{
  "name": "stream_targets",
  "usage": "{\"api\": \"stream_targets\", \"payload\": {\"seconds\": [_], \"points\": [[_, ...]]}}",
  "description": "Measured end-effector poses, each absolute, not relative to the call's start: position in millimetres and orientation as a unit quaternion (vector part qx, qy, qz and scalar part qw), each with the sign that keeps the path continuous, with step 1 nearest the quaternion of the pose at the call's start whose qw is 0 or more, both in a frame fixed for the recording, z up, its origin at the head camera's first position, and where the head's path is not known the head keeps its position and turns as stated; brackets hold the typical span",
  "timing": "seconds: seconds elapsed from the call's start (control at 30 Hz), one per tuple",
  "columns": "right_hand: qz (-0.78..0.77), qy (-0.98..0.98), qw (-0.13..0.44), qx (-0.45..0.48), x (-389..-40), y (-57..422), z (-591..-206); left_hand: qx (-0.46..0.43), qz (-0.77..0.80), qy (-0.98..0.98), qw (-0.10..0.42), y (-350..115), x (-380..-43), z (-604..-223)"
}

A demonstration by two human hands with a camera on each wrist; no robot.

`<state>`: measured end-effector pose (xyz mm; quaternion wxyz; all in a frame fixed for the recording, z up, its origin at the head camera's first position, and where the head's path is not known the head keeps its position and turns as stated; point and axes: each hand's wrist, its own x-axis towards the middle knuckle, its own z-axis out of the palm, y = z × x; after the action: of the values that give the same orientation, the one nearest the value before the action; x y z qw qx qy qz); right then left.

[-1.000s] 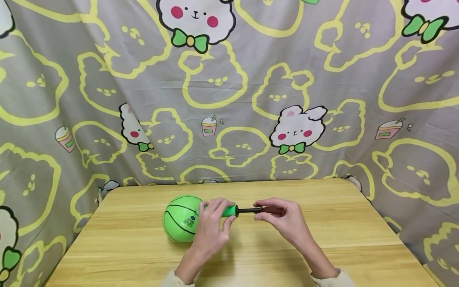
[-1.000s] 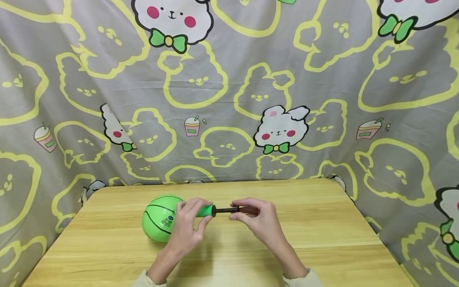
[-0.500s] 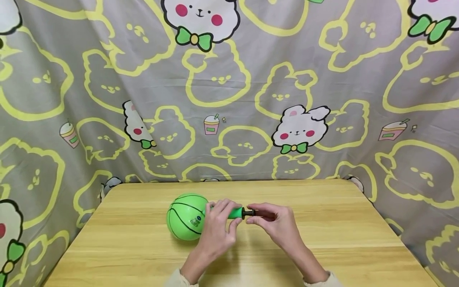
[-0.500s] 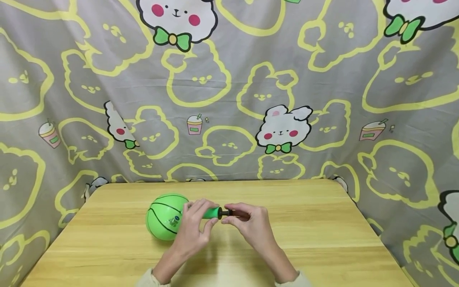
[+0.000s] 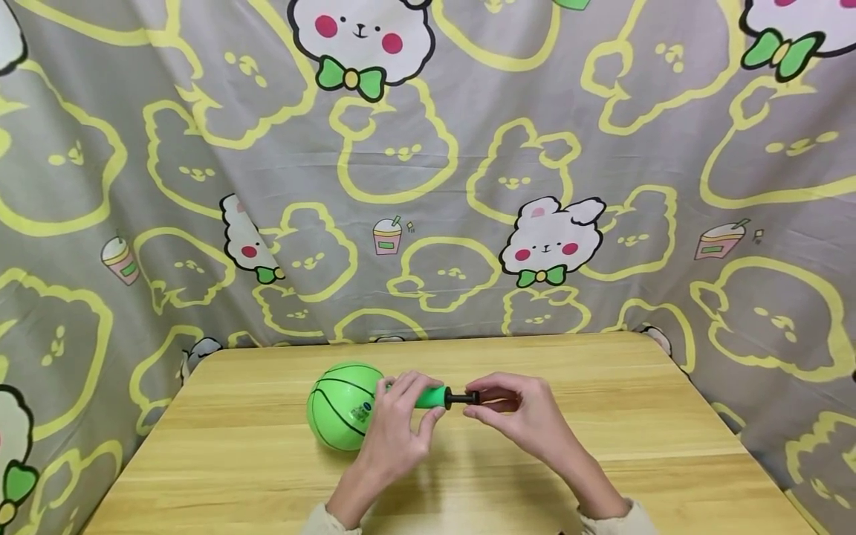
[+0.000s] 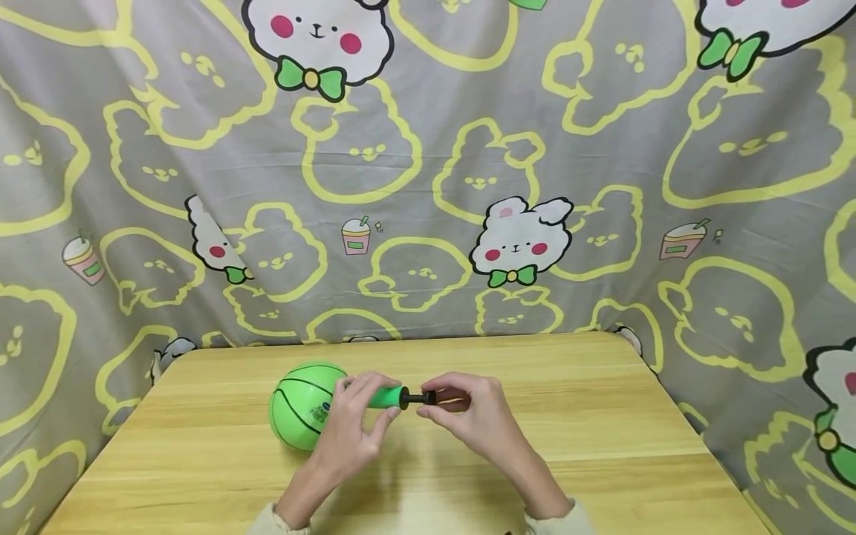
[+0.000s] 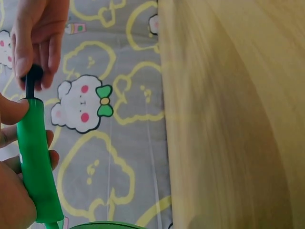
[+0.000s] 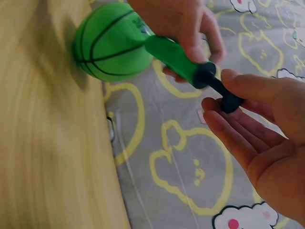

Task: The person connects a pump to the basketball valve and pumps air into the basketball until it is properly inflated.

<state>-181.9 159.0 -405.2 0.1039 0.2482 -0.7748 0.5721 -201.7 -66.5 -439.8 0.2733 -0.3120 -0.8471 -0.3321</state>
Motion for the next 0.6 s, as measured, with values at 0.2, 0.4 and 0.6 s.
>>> {"api": "stream_targets", "payload": {"seconds": [0.2,0.4,0.6], "points": [[0.574,-0.78,0.085,0.236,-181,176,-397,-0.304,-0.34,-0.843,0.284,-73,-205,-438],[0.574,-0.784,0.071,0.226,-180,194,-390,-0.302,-0.346,-0.836,0.3,-79,-208,-438],[0.574,-0.78,0.075,0.238,-178,207,-383,-0.299,-0.354,-0.835,0.297,-84,-210,-434]]}}
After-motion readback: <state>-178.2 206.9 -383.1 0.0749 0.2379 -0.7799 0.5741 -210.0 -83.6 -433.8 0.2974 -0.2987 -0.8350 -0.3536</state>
